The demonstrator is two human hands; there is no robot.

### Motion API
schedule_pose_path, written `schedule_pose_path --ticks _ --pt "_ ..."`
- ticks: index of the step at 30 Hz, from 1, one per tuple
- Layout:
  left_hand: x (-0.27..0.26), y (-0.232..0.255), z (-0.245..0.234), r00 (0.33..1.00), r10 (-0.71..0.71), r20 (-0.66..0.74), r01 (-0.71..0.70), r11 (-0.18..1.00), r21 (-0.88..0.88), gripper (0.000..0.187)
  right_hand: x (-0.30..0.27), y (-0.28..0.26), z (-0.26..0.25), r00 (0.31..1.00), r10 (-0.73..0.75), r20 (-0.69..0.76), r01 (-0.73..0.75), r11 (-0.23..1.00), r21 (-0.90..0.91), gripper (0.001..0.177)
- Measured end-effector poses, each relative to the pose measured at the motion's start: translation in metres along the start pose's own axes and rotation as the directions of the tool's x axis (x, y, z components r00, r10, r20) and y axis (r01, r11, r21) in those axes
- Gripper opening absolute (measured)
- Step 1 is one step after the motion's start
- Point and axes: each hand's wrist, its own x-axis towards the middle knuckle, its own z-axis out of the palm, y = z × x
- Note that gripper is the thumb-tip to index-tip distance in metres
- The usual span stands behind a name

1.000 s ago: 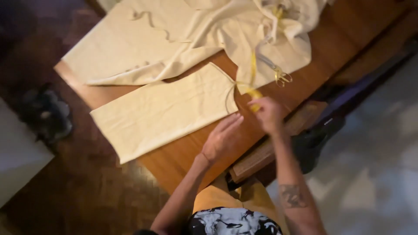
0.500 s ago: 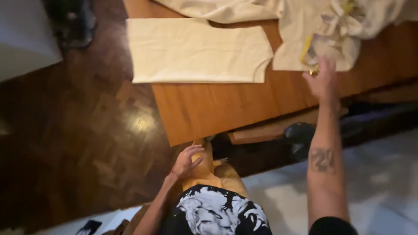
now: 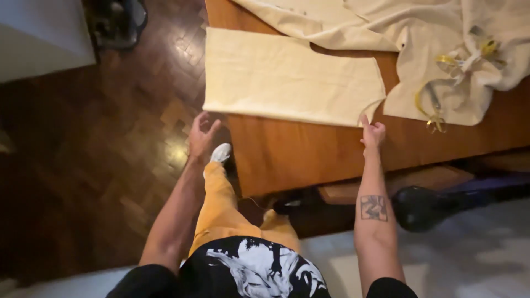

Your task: The recorder is cutting and measuring cream-colored fabric using scissors and a measuring tape on a workshop table.

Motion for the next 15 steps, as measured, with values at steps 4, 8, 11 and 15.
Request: schedule_pose_path --ticks 4,8,11,15 --pt "0.147 -0.072 -0.046 0.997 -0.064 -0.048 0.064 0.998 -0.005 0.086 0.065 0.064 0.078 0.944 -0.140 -0.299 0.131 0.990 -0.052 0.084" --pt "0.245 -0.092 -0.041 0.911 -0.208 0.355 0.233 0.972 -0.029 0.078 -0.003 0.000 0.062 0.934 0.121 -0.337 -0.003 0.944 0.331 0.062" --pt "0.232 -0.026 -0.042 0.793 -0.284 0.539 0.326 0.945 0.019 0.058 -0.053 -0.025 0.048 0.932 0.240 -0.270 0.020 0.712 0.702 0.057" --pt "0.205 -0.024 -0.029 0.792 -0.284 0.541 0.302 0.952 0.058 0.044 -0.107 -0.061 0.032 0.930 0.203 -0.306 0.165 0.515 0.842 0.062"
